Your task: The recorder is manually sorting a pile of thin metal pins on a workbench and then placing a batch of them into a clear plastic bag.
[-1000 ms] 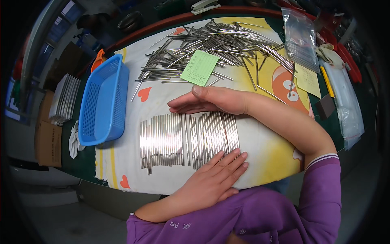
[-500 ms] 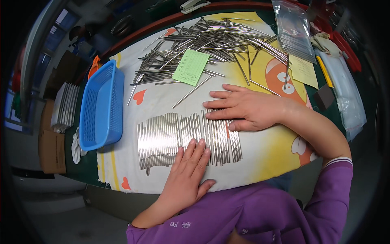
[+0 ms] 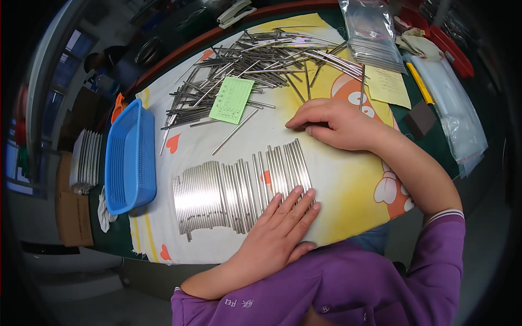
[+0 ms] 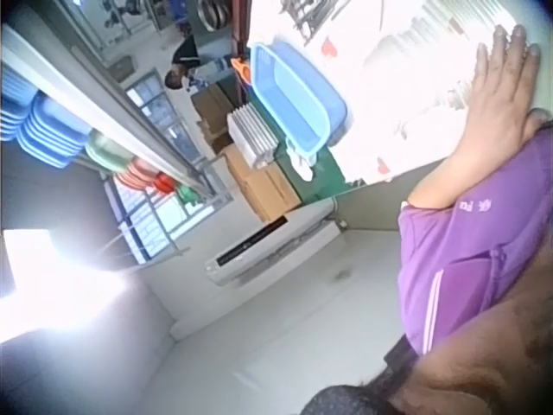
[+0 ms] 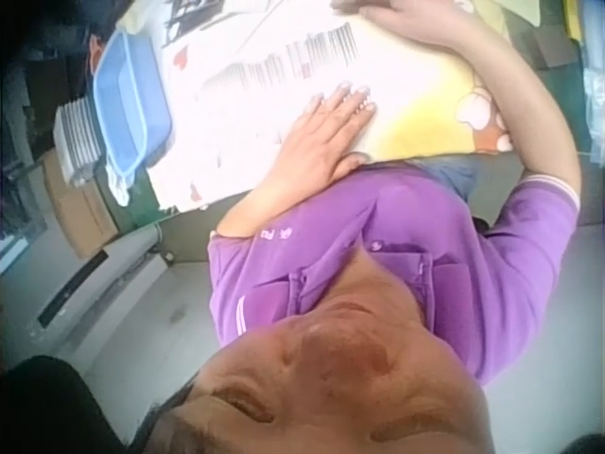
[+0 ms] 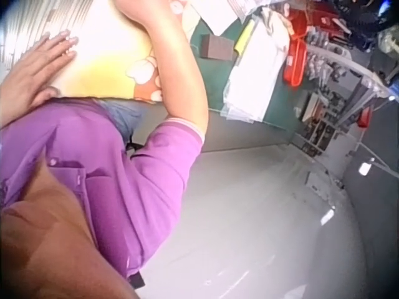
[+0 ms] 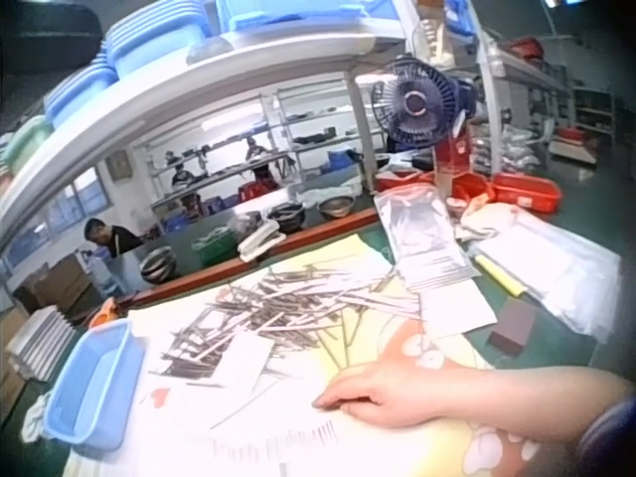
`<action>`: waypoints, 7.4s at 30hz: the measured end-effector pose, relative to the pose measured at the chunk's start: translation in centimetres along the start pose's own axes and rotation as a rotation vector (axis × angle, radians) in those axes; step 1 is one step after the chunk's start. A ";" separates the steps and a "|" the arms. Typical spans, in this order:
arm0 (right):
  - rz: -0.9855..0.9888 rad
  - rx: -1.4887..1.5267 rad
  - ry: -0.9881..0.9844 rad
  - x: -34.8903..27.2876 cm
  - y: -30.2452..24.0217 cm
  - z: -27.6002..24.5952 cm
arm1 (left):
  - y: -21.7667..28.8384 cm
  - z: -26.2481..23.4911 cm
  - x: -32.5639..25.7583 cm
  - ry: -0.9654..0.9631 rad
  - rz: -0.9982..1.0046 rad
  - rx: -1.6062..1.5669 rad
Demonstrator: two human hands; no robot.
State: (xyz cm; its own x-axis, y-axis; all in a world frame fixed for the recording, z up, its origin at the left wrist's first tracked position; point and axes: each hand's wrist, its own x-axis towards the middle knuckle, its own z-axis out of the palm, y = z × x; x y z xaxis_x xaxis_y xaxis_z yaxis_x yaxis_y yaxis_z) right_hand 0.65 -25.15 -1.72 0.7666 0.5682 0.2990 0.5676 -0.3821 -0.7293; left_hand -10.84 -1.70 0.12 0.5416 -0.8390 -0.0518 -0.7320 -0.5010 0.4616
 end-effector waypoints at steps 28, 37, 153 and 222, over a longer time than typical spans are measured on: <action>-0.023 -0.243 -0.011 -0.2 -1.4 0.3 | 0.3 0.0 -0.7 0.053 -0.049 0.060; 0.016 -0.199 0.021 -0.1 -1.4 1.2 | 0.3 0.4 -0.4 0.140 -0.034 0.076; 0.843 -0.961 0.596 11.9 14.5 -14.1 | -3.1 0.5 1.5 0.193 -0.070 0.122; 0.100 -0.426 0.254 -11.7 -9.2 4.9 | 0.1 0.6 -0.4 0.459 -0.139 0.104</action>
State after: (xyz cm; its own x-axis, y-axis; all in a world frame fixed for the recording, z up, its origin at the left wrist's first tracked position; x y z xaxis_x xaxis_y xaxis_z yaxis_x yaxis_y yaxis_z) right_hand -14.96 -24.71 -1.54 0.8423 0.3388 0.4192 0.5192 -0.7192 -0.4617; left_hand -11.40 -1.53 -0.32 0.7461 -0.5943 0.3003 -0.6648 -0.6396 0.3859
